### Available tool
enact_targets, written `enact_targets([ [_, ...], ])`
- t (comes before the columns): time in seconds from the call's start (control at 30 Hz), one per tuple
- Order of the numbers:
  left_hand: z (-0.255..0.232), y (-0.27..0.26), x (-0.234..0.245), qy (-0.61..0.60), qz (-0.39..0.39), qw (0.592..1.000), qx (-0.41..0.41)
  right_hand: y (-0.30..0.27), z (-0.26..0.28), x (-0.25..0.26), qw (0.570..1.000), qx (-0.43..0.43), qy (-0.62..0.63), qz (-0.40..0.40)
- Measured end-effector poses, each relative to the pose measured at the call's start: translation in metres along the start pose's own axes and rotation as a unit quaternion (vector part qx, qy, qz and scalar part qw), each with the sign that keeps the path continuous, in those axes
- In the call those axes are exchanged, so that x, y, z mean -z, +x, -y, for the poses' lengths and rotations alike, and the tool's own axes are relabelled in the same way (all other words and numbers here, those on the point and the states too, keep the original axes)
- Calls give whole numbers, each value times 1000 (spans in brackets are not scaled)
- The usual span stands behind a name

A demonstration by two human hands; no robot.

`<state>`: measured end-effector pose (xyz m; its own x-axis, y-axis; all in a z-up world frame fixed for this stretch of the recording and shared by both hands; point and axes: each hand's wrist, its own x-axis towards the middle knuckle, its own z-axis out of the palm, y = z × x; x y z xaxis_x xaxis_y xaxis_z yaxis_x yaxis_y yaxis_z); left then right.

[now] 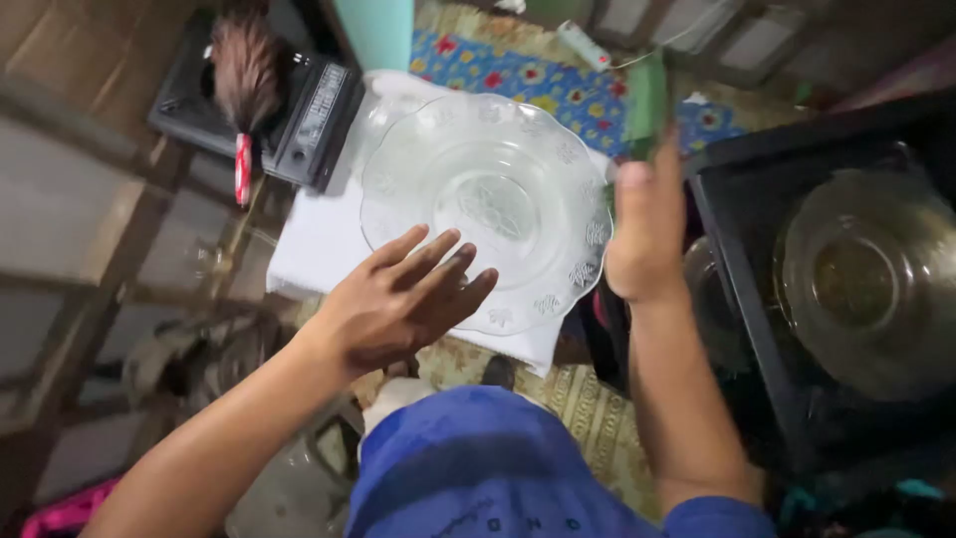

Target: Wiping and cleaning glass plates with a green cloth.

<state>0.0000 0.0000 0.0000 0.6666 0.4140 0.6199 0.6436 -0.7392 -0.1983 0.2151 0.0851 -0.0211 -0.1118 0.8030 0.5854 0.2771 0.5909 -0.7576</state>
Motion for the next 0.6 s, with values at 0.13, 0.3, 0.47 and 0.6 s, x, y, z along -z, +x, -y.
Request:
enact_targets([
  [0.13, 37, 15, 21, -16, 55, 992, -111, 26, 47, -29, 966, 11, -111, 232],
  [0.3, 81, -2, 28, -14, 40, 987, -155, 55, 69, -59, 837, 90, -247, 480],
  [0.47, 136, -22, 40, -21, 54, 987, -152, 46, 74, -74, 835, 101, -354, 409],
  [0.6, 170, -29, 48, -36, 36, 986, -156, 42, 110, -102, 835, 168, -334, 404],
])
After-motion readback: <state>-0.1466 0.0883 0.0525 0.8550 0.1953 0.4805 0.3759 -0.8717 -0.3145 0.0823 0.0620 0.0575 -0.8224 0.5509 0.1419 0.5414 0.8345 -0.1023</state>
